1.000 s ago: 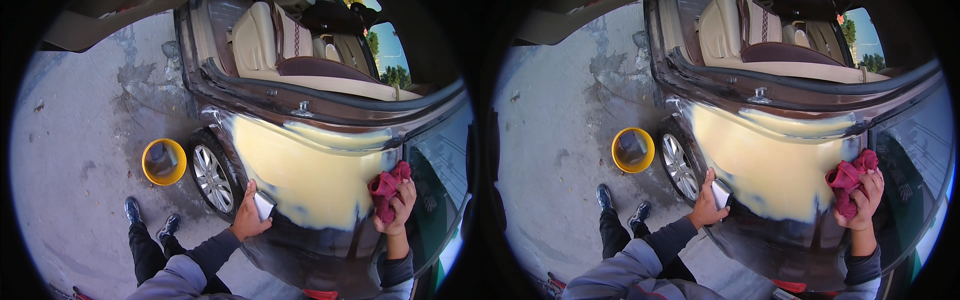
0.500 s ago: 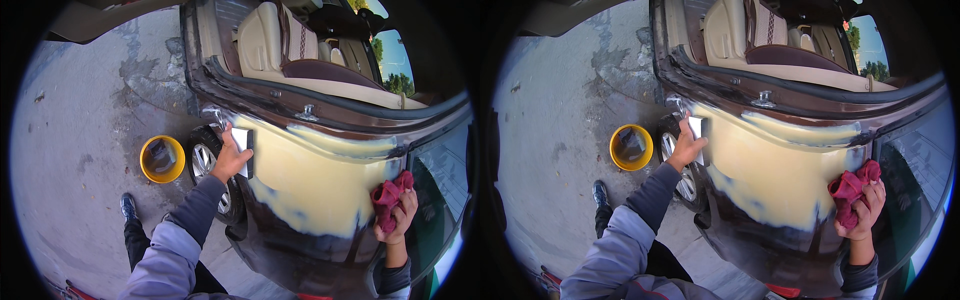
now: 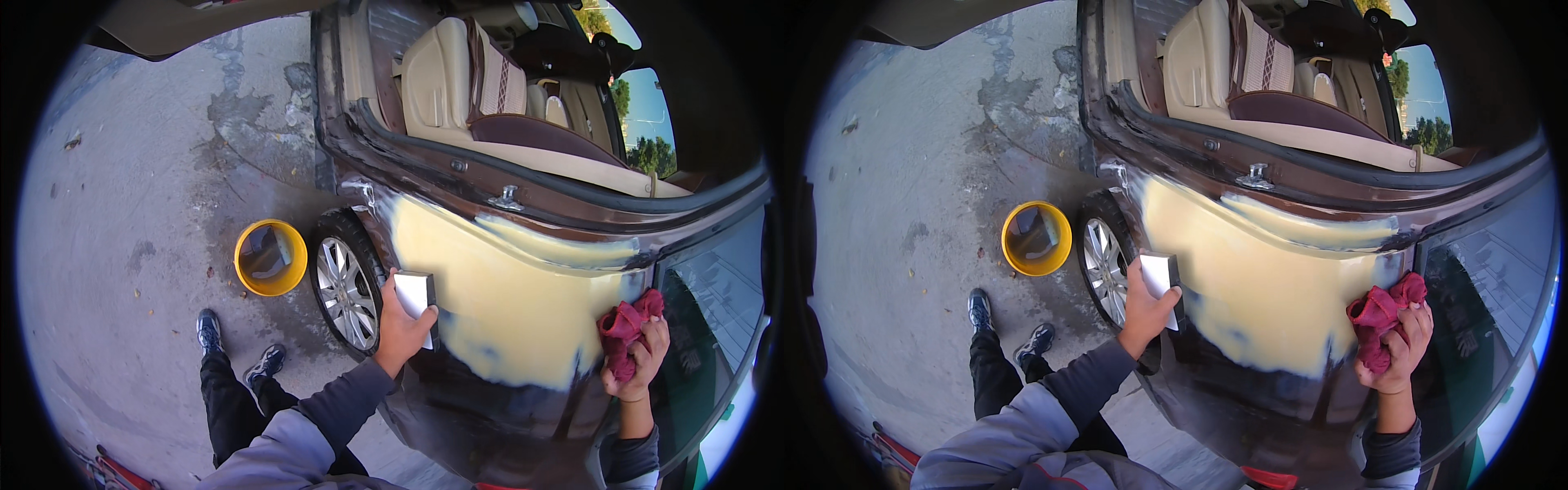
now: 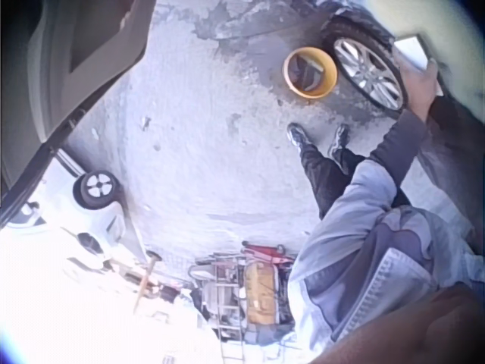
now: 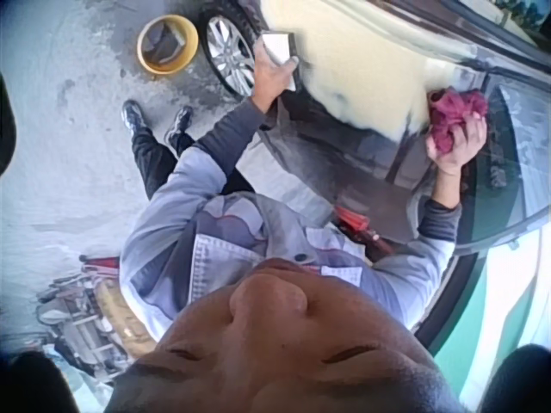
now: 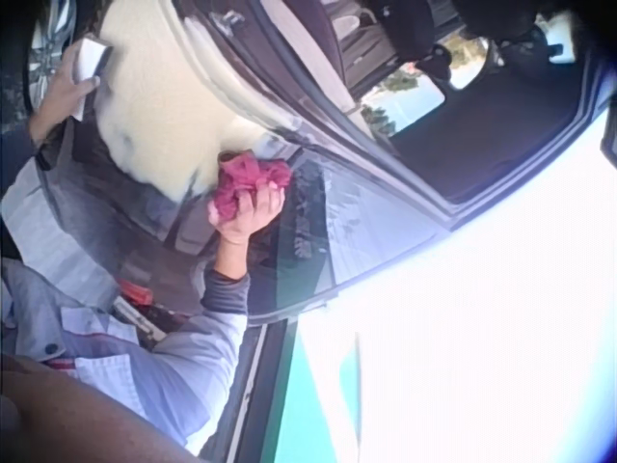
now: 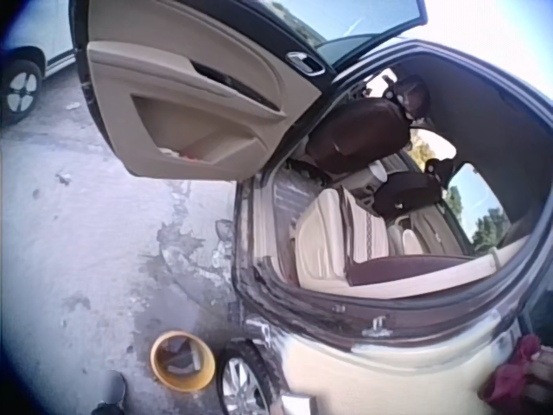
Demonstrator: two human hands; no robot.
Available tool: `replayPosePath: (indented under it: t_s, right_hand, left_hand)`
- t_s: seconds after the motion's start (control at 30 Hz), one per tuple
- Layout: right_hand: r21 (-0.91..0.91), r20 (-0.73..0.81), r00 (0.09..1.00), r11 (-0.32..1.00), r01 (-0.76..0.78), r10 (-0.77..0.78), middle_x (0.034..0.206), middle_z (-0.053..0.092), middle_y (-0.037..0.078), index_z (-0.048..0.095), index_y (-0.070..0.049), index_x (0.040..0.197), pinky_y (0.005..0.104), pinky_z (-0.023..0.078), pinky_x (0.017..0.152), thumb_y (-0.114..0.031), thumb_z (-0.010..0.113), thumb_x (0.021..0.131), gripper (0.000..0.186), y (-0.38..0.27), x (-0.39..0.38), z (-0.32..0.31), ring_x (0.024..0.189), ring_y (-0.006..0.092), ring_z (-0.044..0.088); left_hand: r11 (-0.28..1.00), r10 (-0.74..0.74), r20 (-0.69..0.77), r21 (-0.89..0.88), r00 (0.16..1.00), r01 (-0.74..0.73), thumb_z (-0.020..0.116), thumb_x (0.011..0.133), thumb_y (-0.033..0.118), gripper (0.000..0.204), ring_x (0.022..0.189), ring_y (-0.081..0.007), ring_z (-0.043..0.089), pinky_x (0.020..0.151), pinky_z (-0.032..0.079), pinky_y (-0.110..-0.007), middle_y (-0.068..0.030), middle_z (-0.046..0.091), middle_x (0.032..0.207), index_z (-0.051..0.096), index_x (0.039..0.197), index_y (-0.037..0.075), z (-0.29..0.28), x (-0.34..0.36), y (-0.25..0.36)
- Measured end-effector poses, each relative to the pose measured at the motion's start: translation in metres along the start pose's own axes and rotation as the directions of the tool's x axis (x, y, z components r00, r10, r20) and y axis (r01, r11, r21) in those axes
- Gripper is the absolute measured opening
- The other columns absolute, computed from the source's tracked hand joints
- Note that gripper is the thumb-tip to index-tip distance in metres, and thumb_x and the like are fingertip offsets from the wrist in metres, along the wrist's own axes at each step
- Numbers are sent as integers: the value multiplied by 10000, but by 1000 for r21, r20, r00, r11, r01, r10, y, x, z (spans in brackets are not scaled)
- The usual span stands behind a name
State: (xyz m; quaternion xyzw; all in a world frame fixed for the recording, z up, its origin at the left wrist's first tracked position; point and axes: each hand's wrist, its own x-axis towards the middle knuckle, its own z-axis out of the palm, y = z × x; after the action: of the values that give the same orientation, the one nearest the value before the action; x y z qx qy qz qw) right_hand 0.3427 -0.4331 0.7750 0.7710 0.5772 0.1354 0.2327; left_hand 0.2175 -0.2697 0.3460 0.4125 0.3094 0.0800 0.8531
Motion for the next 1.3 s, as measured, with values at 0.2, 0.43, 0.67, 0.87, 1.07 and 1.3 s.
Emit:
replayPosePath:
  t_s: [0.2, 0.43, 0.67, 0.87, 1.07, 1.3]
  right_hand:
    - [4, 16, 1000, 1000, 5, -5, 1283, 635, 219, 619, -105, 1122, 745, 429, 1129, -418, 770, 686, 558, 1, 2, -2, 1279, 504, 585]
    - [41, 26, 999, 999, 24, -25, 1264, 624, 248, 581, -86, 1084, 742, 431, 1123, -423, 745, 742, 507, 6, -3, -1, 1261, 520, 588]
    - [-9, 73, 997, 1000, -14, 14, 1616, 465, 372, 609, -106, 1501, 687, 397, 1179, -400, 741, 860, 717, -10, 23, -8, 1448, 574, 483]
    - [-209, 305, 952, 977, 54, 13, 1566, 614, 177, 796, -172, 1297, 761, 290, 1221, -224, 822, 766, 534, -47, 65, 9, 1522, 539, 443]
    - [-152, 177, 982, 987, -45, 72, 1370, 684, 152, 758, -101, 1088, 751, 304, 1211, -300, 850, 770, 386, -69, 83, 12, 1429, 479, 531]
    - [-227, 90, 996, 974, 7, 14, 1098, 671, 139, 669, -78, 876, 674, 441, 1106, -314, 906, 735, 362, -76, 98, 29, 1189, 391, 633]
  left_hand:
    - [909, 254, -254, 391, 933, -141, 735, 1044, 346, 905, 1337, -438, 445, 1188, 372, -458, -324, 455, 1462, 285, 1670, -129, 20, 62, -28]
    - [967, 131, -438, 255, 889, -17, 802, 1010, 433, 783, 1199, -323, 473, 1074, 444, -375, -225, 585, 1173, 545, 1613, 5, 22, 79, -35]
    - [992, -30, -475, 92, 880, 84, 754, 1030, 508, 770, 1313, -340, 433, 1189, 376, -388, -270, 472, 1423, 543, 1637, 84, 23, 119, -36]
    - [994, 103, -441, 21, 891, -105, 769, 1046, 386, 629, 1661, -422, 278, 1304, 272, -431, -376, 372, 1709, 616, 1579, 87, 27, 102, -38]
    - [992, 113, -444, 2, 889, -125, 784, 1032, 369, 628, 1664, -422, 256, 1301, 285, -430, -372, 292, 1742, 627, 1572, 91, 32, 69, -38]
    - [986, 163, -342, 98, 926, -137, 753, 1048, 375, 741, 1642, -468, 247, 1308, 275, -437, -390, 178, 1753, 491, 1658, 48, 30, 59, -39]
